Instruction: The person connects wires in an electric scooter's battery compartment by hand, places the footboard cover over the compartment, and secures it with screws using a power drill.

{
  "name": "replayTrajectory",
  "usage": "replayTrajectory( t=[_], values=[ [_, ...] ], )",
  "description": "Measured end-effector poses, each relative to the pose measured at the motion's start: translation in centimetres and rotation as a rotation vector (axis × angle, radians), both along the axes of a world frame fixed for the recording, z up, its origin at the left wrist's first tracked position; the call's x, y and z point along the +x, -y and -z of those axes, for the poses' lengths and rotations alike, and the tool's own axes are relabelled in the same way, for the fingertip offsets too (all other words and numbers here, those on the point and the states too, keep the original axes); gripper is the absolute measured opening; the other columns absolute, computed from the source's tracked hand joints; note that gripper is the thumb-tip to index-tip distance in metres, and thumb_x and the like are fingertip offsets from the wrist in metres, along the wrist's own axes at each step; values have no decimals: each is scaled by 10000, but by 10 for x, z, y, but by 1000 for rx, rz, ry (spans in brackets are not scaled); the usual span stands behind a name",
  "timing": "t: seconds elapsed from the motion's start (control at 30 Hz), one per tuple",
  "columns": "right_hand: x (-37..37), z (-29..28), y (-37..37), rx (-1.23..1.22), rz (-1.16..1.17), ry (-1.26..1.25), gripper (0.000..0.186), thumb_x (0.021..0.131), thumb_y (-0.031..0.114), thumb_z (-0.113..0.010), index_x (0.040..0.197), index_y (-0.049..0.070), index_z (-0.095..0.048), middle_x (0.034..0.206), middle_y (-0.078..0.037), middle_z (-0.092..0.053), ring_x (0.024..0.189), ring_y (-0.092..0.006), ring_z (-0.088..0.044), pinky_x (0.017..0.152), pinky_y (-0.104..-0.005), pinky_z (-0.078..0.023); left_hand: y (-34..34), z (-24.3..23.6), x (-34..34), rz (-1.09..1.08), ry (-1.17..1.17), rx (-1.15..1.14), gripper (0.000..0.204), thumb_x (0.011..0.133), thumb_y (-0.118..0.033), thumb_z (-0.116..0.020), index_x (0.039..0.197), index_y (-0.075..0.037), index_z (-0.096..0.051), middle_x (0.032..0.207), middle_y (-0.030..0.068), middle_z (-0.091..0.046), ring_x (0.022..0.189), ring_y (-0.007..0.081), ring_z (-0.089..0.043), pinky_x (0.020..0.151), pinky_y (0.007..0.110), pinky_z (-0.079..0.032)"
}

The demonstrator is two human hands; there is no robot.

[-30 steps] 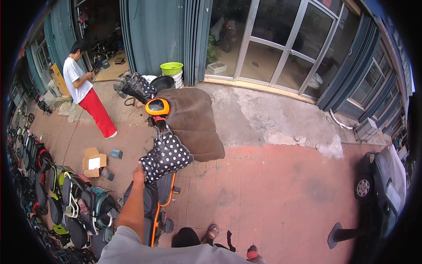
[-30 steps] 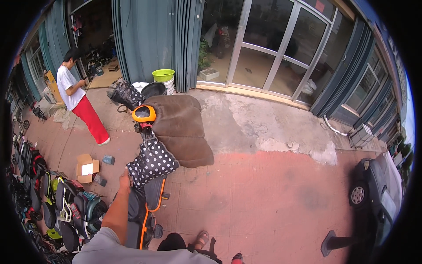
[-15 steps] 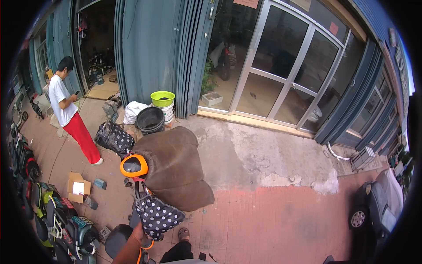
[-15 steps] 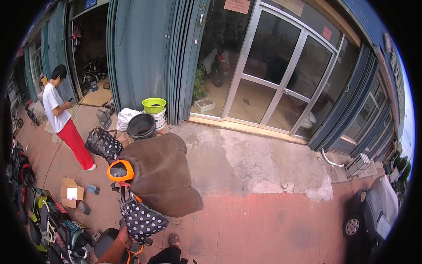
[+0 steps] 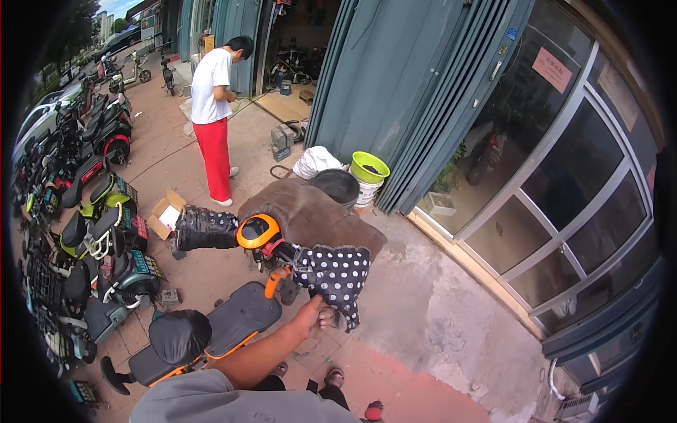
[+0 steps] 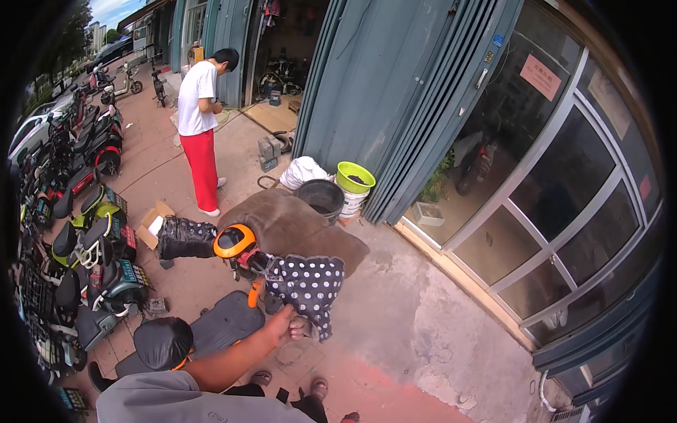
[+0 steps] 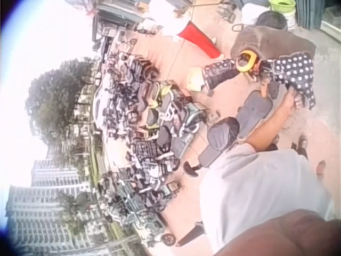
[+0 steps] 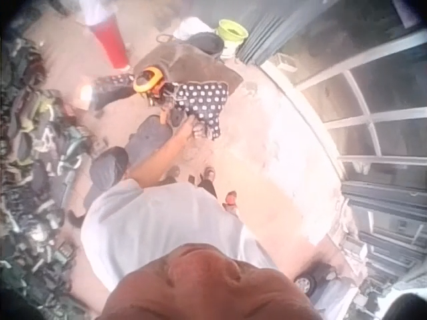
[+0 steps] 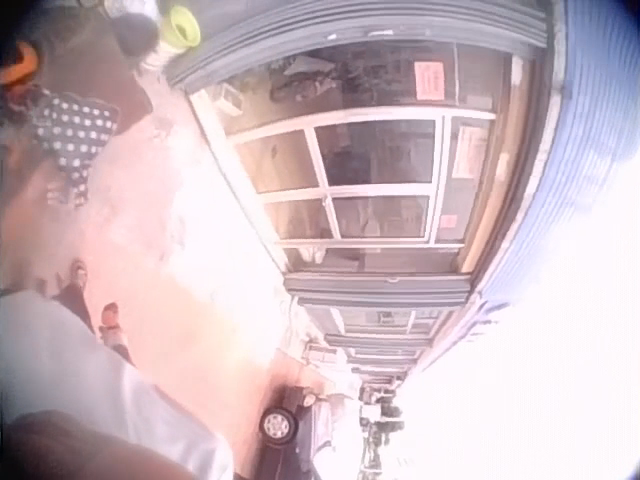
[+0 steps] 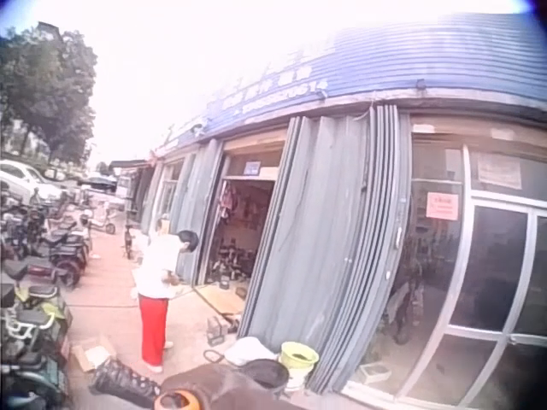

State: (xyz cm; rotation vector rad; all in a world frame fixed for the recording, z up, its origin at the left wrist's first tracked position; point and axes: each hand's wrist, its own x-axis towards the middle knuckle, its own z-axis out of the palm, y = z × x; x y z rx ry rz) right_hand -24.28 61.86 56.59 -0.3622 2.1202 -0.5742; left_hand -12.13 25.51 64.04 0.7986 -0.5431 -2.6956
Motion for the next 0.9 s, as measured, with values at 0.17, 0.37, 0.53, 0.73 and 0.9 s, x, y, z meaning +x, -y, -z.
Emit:
replayTrajectory(
  t=[0.17, 0.37, 0.53, 0.73, 0.9],
  values=[
    [-72, 14, 9, 54, -154, 98, 318, 874, 135, -773, 1139, 49, -619, 865, -68, -730, 845, -256, -733, 763, -371, -604, 9, -15, -27, -260, 35, -29, 346, 1088, -449, -570, 946, -136, -531, 717, -45, -423, 634, 110, -414, 586, 298, -352],
    [-147, 42, -11, 310, -207, 229, 298, 872, 125, -769, 1121, 54, -620, 836, -61, -727, 823, -260, -733, 747, -372, -606, -116, 110, 43, -484, 144, 21, 332, 1010, -62, -598, 1339, -43, -646, 1051, 77, -700, 964, 217, -660, 807, 321, -524],
    [-211, 62, -30, 366, -526, -57, 361, 814, 169, -800, 1119, 53, -646, 819, -94, -741, 808, -299, -741, 764, -405, -609, -196, 123, 74, -598, 221, 263, 333, 994, 97, -548, 1318, 65, -617, 1166, 155, -697, 1129, 285, -685, 1022, 396, -570],
    [-151, 60, 102, 201, -858, -356, 508, 790, 325, -801, 1188, 37, -673, 1080, -252, -752, 1046, -449, -713, 925, -508, -576, -218, 160, 113, -703, 285, 367, 230, 1068, -20, -559, 1266, 70, -635, 1145, 166, -721, 1028, 275, -737, 924, 354, -625],
    [-97, 103, 191, 59, -965, -392, 369, 814, 247, -749, 1090, 11, -687, 986, -241, -743, 952, -433, -722, 855, -498, -581, -172, 203, 146, -647, 458, 333, 247, 1085, -183, -626, 1188, 38, -669, 951, 125, -732, 765, 203, -726, 686, 310, -600]
  ],
)
